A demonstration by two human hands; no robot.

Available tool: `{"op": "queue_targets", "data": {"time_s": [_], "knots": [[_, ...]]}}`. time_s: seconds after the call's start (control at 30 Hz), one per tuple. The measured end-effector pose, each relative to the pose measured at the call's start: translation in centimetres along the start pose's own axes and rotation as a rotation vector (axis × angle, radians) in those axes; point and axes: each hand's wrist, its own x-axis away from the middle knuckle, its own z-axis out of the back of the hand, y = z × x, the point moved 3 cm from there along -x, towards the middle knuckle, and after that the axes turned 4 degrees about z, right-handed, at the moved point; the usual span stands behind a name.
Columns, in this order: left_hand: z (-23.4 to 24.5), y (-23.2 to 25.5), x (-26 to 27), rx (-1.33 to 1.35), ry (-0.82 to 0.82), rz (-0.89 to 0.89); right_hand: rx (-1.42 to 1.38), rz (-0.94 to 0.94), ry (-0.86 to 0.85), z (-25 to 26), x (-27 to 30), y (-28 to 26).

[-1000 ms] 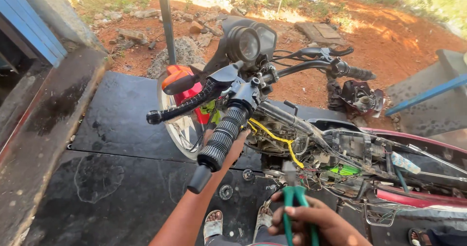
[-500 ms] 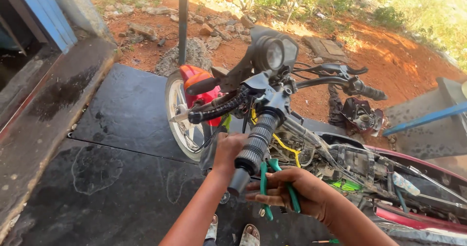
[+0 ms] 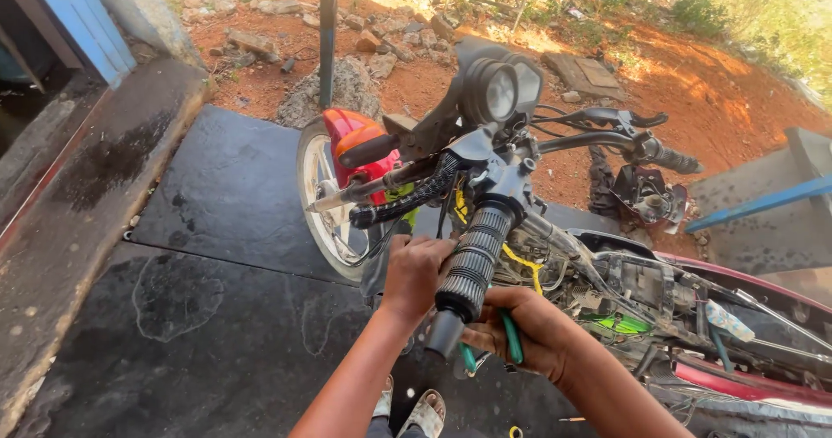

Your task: Inspecting and disassembling electrical wiring and switch assemblies on a motorcycle.

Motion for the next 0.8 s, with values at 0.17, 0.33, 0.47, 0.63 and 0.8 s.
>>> {"op": "queue_targets", "data": {"time_s": [0.17,0.33,0.47,0.63,0.8], "knots": [[0.9,0.4,0.1,0.001,-0.026,-0.037,-0.050,0.000,-0.019,1.0,-0.5,0.1],[2.2,2.0,-1.3,-0.043,-0.140,-0.093,-0.070,-0.032,-0.113,1.0,-0.2,-0.7],[-1.1,-0.4,-1.2,-0.071,-0.173,-0.120,-0.110,-0.005,-0.039,0.3,1.0,-0.6],[-2.2,-2.8,-1.1,-0.047,-0.135,-0.039,-0.172,0.000,-0.117,1.5,2.9,0.0],[-1.0,-3.2,-1.5,-0.073,-0.163,0.070,-0.053,0.117,-0.087,5.5,4.9,-0.5]]}}
